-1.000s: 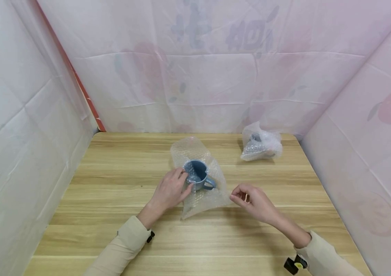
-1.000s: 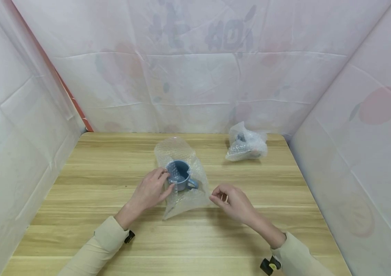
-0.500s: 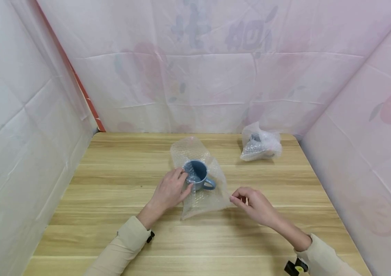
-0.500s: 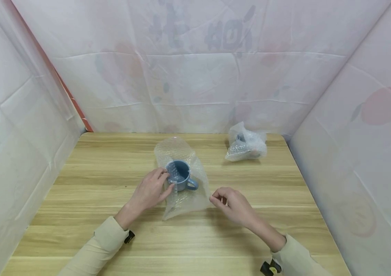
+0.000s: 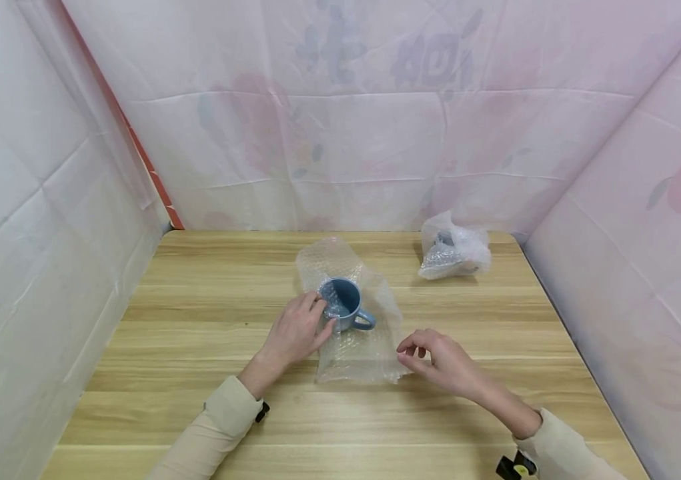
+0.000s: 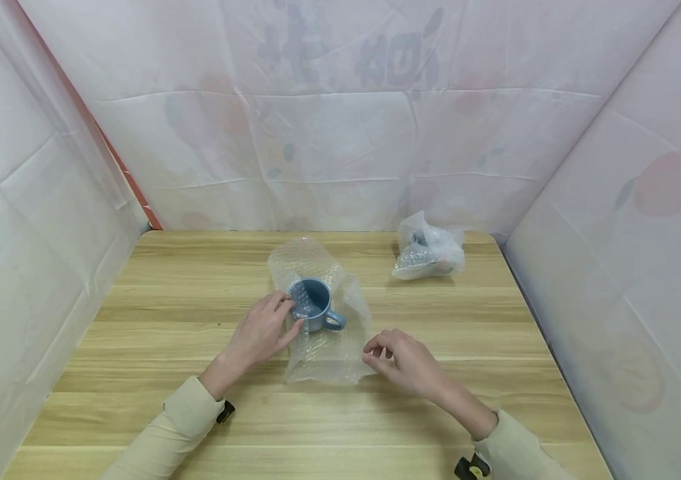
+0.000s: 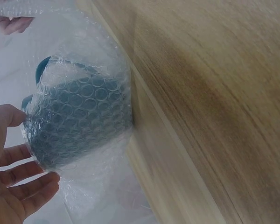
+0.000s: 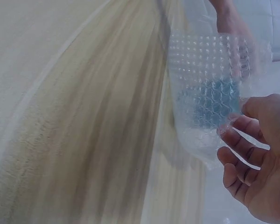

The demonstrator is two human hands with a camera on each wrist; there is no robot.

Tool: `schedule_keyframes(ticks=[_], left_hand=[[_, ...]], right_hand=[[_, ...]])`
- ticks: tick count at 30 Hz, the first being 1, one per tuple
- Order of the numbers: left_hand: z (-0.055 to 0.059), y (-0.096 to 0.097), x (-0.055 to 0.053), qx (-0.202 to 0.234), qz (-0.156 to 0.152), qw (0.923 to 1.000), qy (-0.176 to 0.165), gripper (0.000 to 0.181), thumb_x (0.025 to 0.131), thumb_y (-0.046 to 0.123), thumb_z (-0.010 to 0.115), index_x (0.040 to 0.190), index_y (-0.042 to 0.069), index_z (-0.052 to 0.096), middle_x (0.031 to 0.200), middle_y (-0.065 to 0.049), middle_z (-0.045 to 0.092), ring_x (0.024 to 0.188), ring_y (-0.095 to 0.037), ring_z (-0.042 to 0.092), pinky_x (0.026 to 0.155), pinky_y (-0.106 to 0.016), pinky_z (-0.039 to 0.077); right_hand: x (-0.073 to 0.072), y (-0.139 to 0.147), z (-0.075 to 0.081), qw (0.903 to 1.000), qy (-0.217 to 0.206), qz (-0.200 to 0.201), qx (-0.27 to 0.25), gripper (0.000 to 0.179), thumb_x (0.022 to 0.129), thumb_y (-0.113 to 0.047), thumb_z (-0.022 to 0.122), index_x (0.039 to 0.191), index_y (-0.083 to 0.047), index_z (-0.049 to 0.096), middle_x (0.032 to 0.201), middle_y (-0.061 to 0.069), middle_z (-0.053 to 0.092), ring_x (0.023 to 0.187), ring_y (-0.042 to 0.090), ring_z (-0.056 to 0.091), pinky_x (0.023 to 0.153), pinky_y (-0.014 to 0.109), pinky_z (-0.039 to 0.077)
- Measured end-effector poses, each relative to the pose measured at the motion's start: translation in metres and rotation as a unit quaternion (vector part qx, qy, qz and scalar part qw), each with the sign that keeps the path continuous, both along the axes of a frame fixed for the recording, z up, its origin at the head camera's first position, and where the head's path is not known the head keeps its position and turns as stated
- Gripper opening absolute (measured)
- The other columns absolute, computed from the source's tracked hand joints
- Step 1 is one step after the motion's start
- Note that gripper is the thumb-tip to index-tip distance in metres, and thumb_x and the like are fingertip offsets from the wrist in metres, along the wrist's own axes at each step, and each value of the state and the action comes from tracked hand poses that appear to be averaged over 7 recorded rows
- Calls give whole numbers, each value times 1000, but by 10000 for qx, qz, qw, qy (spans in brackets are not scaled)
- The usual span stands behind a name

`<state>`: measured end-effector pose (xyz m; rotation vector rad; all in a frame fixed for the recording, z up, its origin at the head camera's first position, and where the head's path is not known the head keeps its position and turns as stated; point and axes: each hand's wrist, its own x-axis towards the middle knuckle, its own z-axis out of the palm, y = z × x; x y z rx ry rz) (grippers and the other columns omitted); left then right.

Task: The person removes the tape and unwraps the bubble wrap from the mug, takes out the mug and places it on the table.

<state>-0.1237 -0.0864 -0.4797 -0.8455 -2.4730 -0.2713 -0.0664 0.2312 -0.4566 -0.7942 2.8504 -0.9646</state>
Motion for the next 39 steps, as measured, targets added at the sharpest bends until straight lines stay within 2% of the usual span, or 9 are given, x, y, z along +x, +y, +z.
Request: schedule_keyframes(ticks=[10, 15, 18, 24, 31, 39], left_hand=[[0, 0, 0, -20, -6, 10000, 24, 32, 93, 35, 77, 101, 5, 72, 104, -9, 70, 89, -21, 69, 82, -33, 63], [-1, 0, -1, -23, 0, 10000, 55, 32, 93, 35, 78, 101, 5, 72, 103, -9, 70, 89, -21, 69, 82, -33, 63], [-1, 0, -1, -22, -1, 10000, 56, 32, 92, 36, 78, 102, 5, 72, 103, -9, 70, 88, -20, 69, 81, -32, 63], [-1, 0, 0, -66, 10, 9999, 112, 32, 92, 36, 78, 103, 6, 73, 103, -8, 70, 89, -20, 70, 82, -32, 63], [-1, 0, 0, -51, 9, 9999, 99, 33, 92, 37, 78, 103, 6, 73, 103, -7, 70, 88, -20, 69, 80, -32, 63], [-1, 0, 0, -92, 53, 9999, 69, 33, 92, 38, 78, 103, 7, 73, 103, -7, 69, 88, -19, 68, 79, -32, 62]], right_hand=[[3, 3, -13, 9990, 214, -66, 379, 21, 94, -26, 79, 112, -15, 77, 105, -6, 74, 93, 15, 66, 75, 27, 56], [2, 5, -18, 9980, 264, -111, 569, 29, 92, -28, 81, 116, -13, 75, 112, -2, 71, 95, 21, 66, 73, 23, 54], [2, 7, -20, 9965, 277, -171, 769, 36, 91, -31, 82, 121, -14, 74, 117, 0, 69, 97, 22, 67, 73, 25, 54], [2, 10, -27, 9906, 333, -223, 1311, 50, 89, -43, 83, 129, -17, 71, 126, 2, 66, 104, 18, 66, 82, 39, 60], [1, 14, -29, 9870, 224, -119, 1587, 56, 87, -47, 83, 132, -15, 70, 129, 6, 65, 105, 16, 62, 81, 37, 58], [0, 16, -32, 9857, 142, -102, 1677, 59, 87, -51, 83, 131, -14, 70, 130, 10, 64, 112, 22, 62, 87, 42, 58]])
